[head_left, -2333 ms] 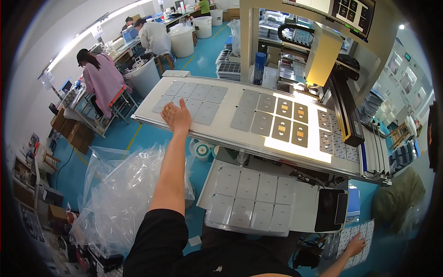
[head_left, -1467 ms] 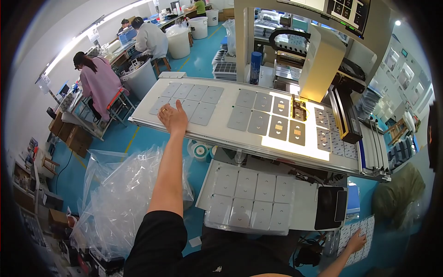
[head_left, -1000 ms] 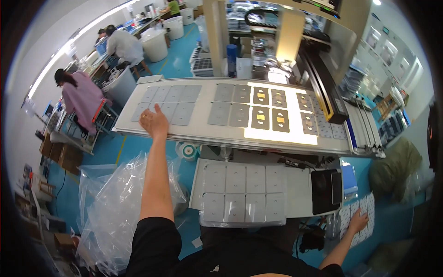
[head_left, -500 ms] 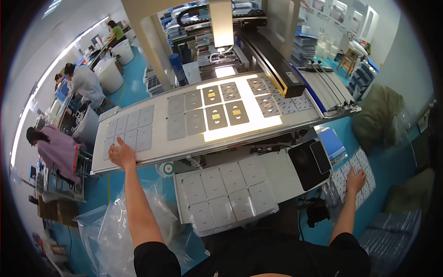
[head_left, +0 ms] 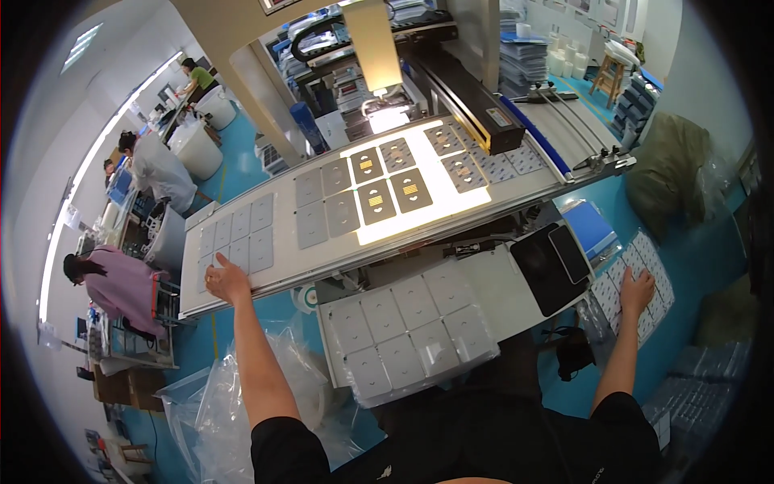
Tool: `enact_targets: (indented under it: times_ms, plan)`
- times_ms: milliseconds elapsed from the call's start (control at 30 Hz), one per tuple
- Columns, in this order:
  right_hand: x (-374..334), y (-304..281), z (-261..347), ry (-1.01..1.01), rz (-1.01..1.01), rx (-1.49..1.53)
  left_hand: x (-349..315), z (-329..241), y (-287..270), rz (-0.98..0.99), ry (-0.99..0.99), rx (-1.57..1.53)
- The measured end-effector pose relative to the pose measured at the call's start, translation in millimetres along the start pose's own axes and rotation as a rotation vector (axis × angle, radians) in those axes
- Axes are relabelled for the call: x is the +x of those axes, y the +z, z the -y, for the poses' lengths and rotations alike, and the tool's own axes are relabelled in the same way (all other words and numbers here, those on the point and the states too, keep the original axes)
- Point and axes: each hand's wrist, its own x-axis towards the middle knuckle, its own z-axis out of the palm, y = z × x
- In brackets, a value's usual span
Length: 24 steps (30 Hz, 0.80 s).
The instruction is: The person assembles plastic tray components and tray sheets by hand at a factory workstation.
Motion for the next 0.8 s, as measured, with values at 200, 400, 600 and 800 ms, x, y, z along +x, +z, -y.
enact_targets:
  times_ms: [200,400,600,800]
  plan:
    - [-2,-8,1,-0.006,0.039,-0.007,-3,-6,-3,-0.022,0.006,-0.044]
    - [0,-6,-3,-0.005,0.051,-0.004,-7,-5,-2,-0.03,0.03,-0.04]
    - [1,-4,-3,0.005,0.007,0.01,-6,0,4,0.019,0.035,-0.025]
    - [3,2,1,-0.012,0.037,0.001,4,3,10,0.06,0.038,0.028]
